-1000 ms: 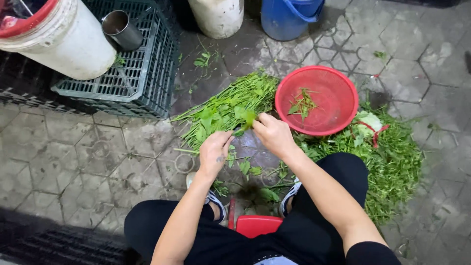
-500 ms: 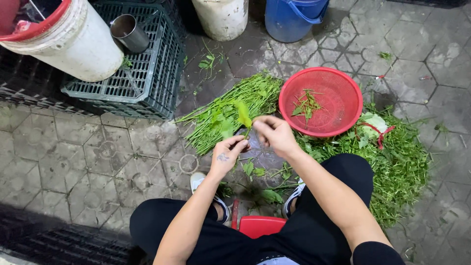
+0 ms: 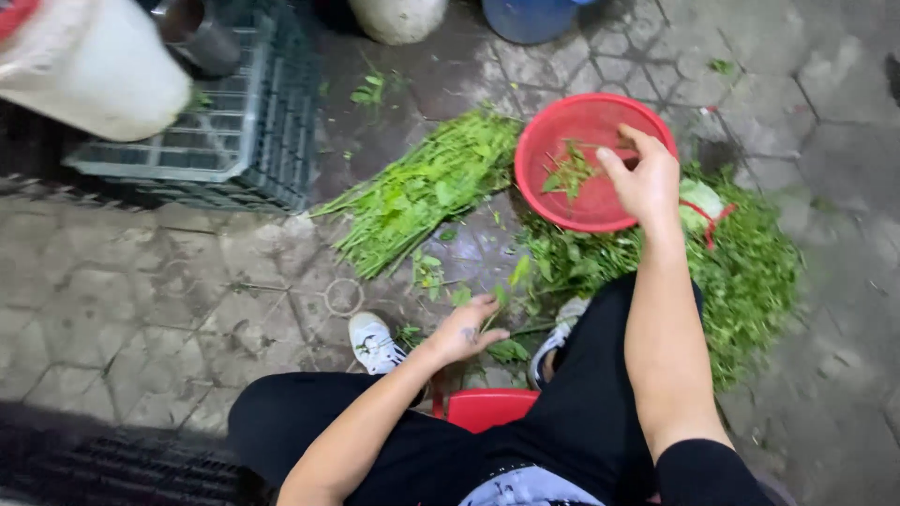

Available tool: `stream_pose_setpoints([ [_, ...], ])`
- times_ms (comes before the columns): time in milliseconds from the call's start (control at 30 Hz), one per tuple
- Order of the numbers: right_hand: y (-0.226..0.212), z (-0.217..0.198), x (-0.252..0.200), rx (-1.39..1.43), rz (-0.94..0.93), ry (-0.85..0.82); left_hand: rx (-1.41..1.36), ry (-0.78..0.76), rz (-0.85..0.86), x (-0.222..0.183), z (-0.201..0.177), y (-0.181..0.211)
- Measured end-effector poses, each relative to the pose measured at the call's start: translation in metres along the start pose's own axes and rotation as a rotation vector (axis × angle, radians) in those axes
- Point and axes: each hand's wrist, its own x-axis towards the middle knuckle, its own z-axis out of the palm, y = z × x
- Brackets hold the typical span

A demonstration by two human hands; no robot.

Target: Sorting and cleaning leafy green vegetables by hand into a red bowl

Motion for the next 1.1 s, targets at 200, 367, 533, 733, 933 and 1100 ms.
stream_pose_setpoints([
  [200,-0.012,-0.033,-0.013,0.239,0.001,-0.086,0.282,-0.333,-0.076,0.001,0.003,-0.06],
  [367,-0.103,-0.017,-0.054,0.108,-0.178,-0.572,0.573,-0.31,-0.338,0.012,-0.042,-0.098],
  [533,-0.135,0.038,-0.122,0.33,-0.618,-1.113,-0.278,-0.3,-0.149,0.035,-0.077,0.014],
  [733,-0.129,0.02,-0.088,0.245,-0.525,-1.017,-0.688,-0.155,-0.345,0.04,-0.003,-0.093],
  [933,-0.081,0.016,-0.052,-0.045,-0.486,-0.771,0.207,-0.207,0.002,0.014,0.085,-0.2],
  [1100,-0.118,0.009,-0.055,0.25,-0.502,-0.646,0.564,-0.511,-0.262,-0.004,0.101,-0.216],
])
